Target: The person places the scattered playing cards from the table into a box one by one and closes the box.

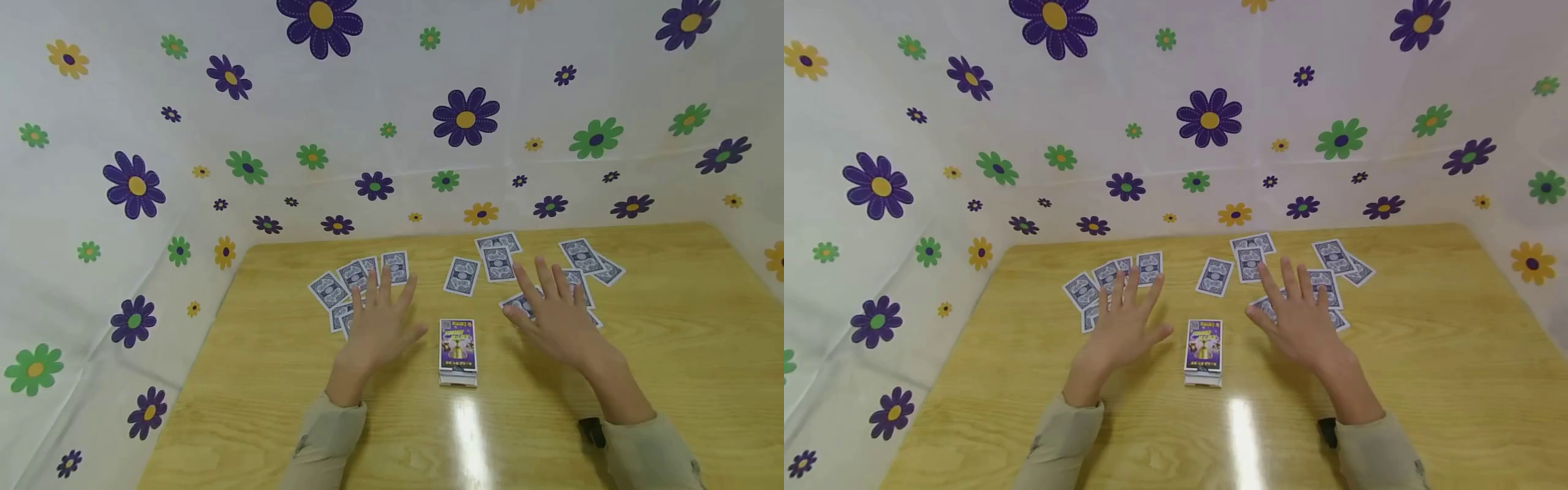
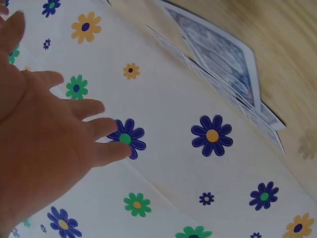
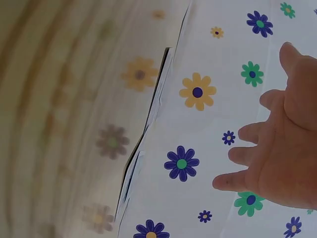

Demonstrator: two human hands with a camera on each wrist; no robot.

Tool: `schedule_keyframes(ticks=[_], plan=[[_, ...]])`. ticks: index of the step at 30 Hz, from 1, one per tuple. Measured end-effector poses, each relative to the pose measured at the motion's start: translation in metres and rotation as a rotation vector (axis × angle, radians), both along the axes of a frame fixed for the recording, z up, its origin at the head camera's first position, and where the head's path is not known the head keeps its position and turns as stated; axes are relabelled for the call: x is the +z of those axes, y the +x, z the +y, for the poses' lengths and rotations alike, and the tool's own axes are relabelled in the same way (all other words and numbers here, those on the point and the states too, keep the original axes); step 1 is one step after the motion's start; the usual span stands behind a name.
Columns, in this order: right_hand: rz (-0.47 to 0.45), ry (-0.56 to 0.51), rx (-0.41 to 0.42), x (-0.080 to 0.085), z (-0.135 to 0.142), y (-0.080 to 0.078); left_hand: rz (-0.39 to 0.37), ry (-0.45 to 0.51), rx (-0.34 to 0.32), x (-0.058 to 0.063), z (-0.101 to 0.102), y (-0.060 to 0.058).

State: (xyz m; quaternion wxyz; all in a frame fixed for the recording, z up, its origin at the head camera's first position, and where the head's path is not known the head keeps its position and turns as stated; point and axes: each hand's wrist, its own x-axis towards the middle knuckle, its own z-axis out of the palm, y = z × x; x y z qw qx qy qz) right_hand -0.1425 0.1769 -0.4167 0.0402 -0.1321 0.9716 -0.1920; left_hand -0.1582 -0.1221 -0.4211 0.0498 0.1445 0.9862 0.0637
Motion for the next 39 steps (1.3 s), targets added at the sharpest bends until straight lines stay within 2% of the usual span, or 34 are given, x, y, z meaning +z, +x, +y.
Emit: schedule_keyframes(ticks=[7, 11, 18, 20, 23, 28, 31, 39], plan=[[-0.030, 0.004, -0.024, -0.002, 0.007, -0.003, -0.037, -0.019, -0.062, -0.003, 0.018, 0.007], [-0.053, -0.004, -0.031, 0.000, 0.011, -0.004, -0.036, -0.026, -0.128, -0.002, 0.029, 0.008], [-0.065, 0.009, -0.036, 0.003, 0.016, -0.004, -0.061, -0.192, -0.394, -0.007, 0.046, 0.013], [-0.070, 0.011, -0.038, 0.003, 0.016, -0.002, -0.083, -0.211, -0.430, -0.008, 0.050, 0.017], [-0.079, 0.010, -0.040, 0.002, 0.017, -0.001, -0.091, -0.201, -0.431, -0.008, 0.054, 0.020], [-0.084, 0.007, -0.043, 0.001, 0.020, -0.001, -0.042, -0.165, -0.380, -0.007, 0.053, 0.019], [-0.084, -0.003, -0.046, 0.002, 0.021, 0.000, -0.040, -0.162, -0.346, -0.004, 0.048, 0.019], [-0.099, -0.020, -0.055, 0.000, 0.026, 0.000, -0.111, -0.113, -0.320, 0.001, 0.031, 0.015]])
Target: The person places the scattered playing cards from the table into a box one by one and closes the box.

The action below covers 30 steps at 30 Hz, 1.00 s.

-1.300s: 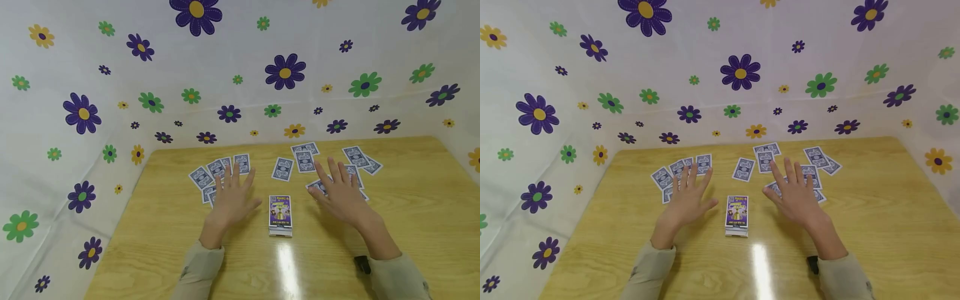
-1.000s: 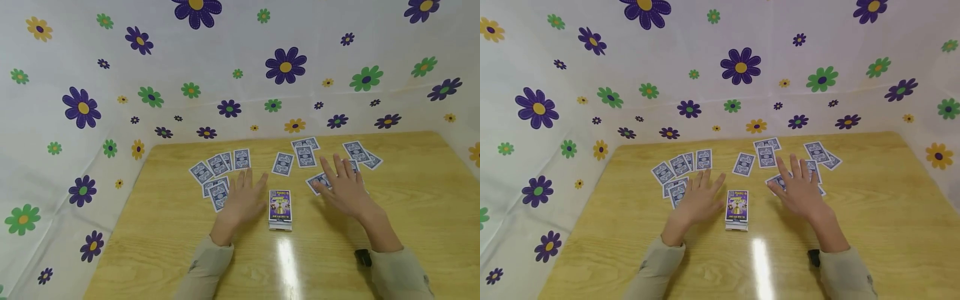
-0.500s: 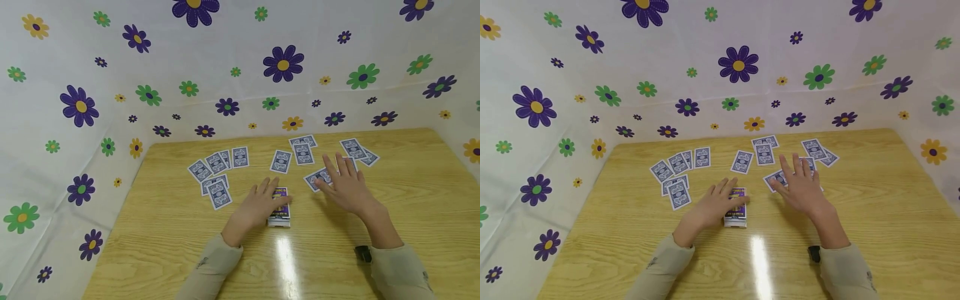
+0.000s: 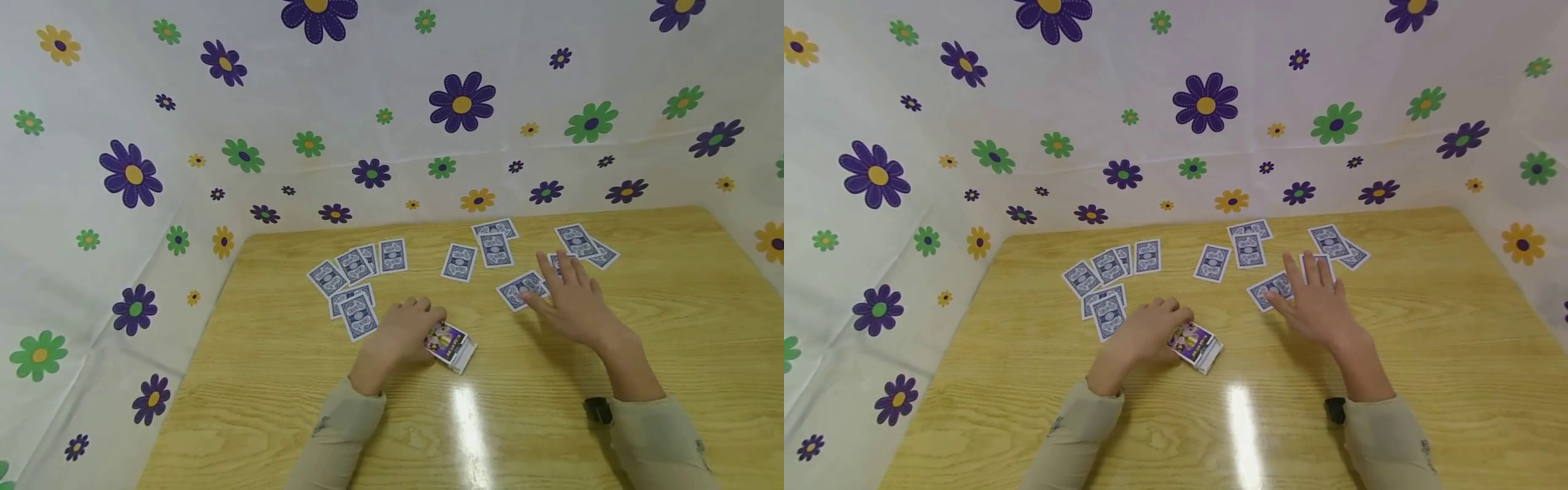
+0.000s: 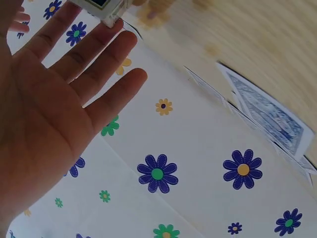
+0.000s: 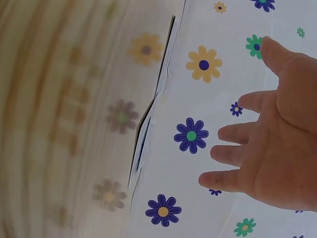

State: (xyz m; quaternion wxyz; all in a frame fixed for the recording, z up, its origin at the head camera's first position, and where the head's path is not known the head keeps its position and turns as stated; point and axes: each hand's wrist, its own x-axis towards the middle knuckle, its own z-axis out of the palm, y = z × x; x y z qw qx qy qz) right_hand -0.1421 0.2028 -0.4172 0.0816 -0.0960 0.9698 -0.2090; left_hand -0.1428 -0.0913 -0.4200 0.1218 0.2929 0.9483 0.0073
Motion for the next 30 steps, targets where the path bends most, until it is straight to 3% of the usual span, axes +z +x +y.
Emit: schedule_keyframes(ticks=[12, 16, 22, 30], plan=[[-0.037, 0.007, 0.002, -0.003, 0.016, -0.003, -0.143, 0.244, 0.179, 0.006, -0.028, -0.014], [-0.061, 0.001, 0.000, -0.006, 0.025, -0.006, -0.131, 0.306, 0.211, 0.010, -0.038, -0.018], [-0.165, -0.091, 0.010, -0.005, 0.043, -0.009, -0.086, 0.354, 0.252, 0.016, -0.050, -0.020], [-0.209, -0.031, 0.020, -0.009, 0.059, -0.020, -0.052, 0.371, 0.253, 0.022, -0.059, -0.022]])
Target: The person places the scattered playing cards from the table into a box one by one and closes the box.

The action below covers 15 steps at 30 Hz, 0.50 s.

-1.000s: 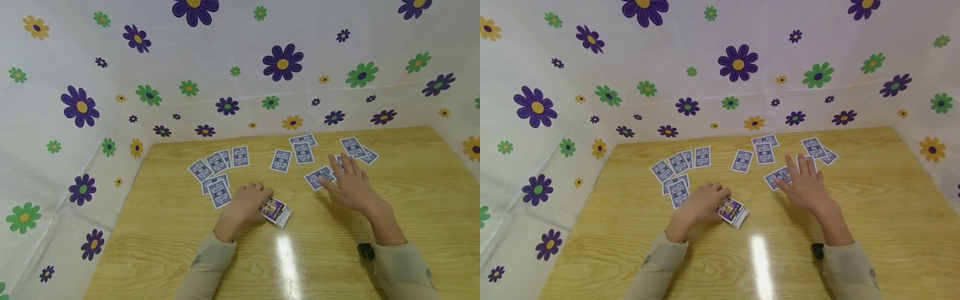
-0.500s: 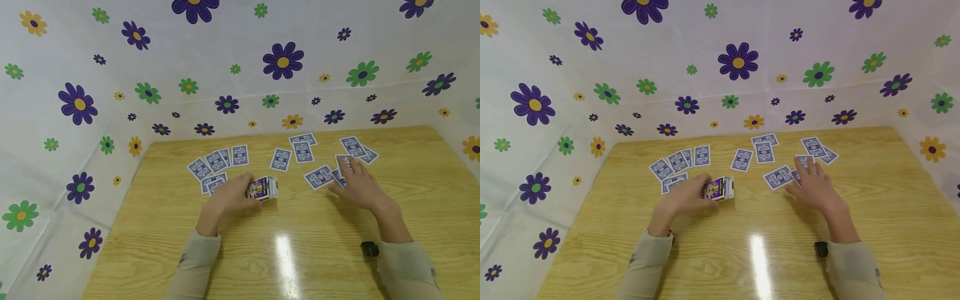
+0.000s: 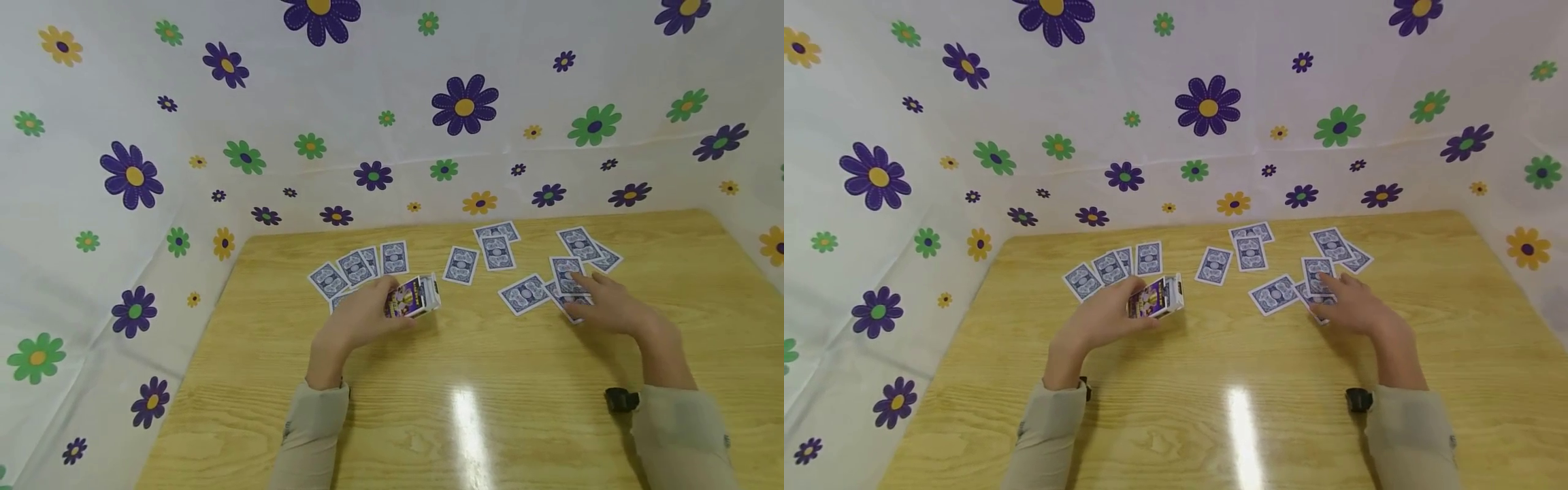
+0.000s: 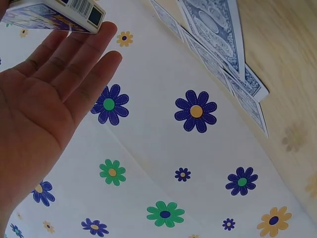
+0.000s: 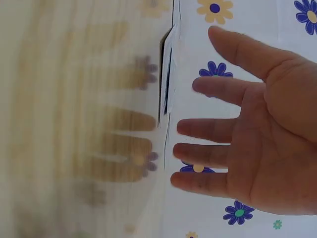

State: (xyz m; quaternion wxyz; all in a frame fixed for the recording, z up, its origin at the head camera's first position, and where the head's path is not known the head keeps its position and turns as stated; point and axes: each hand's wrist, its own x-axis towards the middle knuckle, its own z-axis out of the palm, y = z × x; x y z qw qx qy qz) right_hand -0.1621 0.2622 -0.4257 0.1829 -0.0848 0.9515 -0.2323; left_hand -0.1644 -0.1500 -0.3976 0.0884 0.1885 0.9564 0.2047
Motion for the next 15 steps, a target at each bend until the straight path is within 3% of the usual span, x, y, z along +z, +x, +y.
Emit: schedule_keyframes(ticks=[6, 11, 15], plan=[[-0.004, 0.024, -0.103, 0.000, -0.003, -0.014, 0.008, 0.013, 0.013, 0.001, -0.002, 0.001], [-0.027, 0.136, -0.216, 0.004, -0.013, -0.028, 0.012, 0.016, 0.024, 0.003, -0.003, 0.002], [-0.024, 0.197, -0.251, 0.004, -0.015, -0.032, 0.032, 0.002, 0.021, 0.005, -0.004, 0.003]])
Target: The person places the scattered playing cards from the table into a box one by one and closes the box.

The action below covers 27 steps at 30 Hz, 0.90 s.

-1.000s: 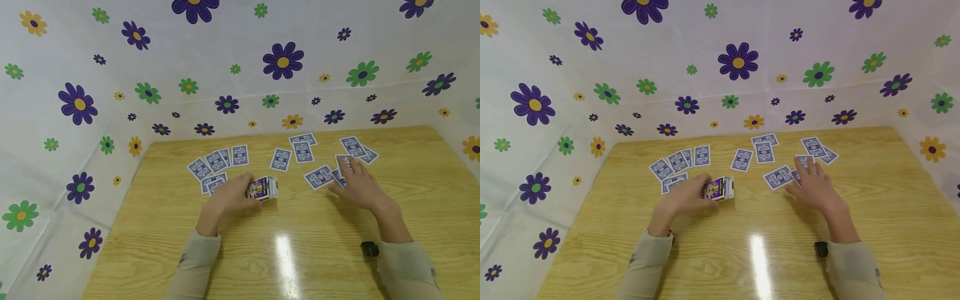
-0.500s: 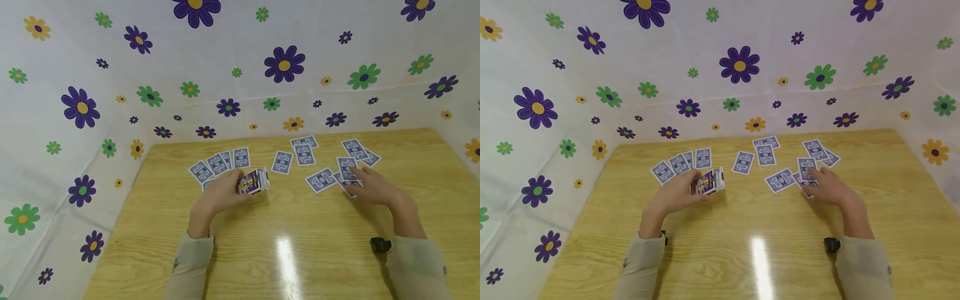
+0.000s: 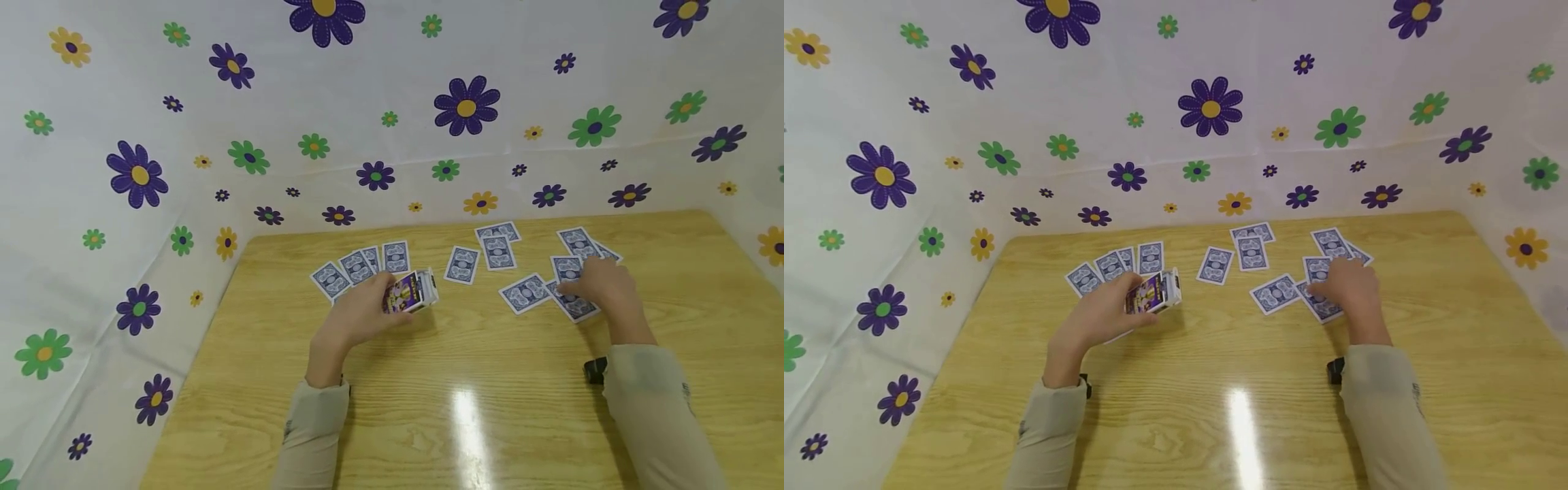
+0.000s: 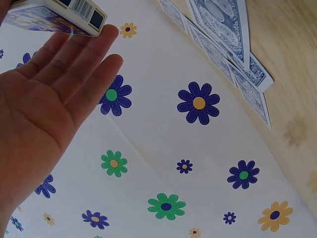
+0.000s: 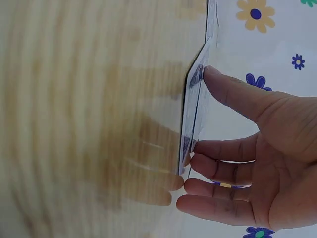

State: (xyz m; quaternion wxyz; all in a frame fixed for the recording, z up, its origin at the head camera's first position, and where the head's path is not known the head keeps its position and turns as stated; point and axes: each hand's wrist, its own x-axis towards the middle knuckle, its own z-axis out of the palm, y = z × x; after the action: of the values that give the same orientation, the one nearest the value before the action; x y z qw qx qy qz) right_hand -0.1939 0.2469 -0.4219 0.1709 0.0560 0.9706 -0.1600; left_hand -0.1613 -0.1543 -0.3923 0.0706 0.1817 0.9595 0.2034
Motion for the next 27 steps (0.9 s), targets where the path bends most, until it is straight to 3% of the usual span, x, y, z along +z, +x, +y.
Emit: schedule_keyframes(ticks=[27], plan=[[-0.105, -0.228, -0.146, 0.001, 0.013, -0.008, -0.008, -0.031, 0.018, 0.009, -0.004, 0.001]])
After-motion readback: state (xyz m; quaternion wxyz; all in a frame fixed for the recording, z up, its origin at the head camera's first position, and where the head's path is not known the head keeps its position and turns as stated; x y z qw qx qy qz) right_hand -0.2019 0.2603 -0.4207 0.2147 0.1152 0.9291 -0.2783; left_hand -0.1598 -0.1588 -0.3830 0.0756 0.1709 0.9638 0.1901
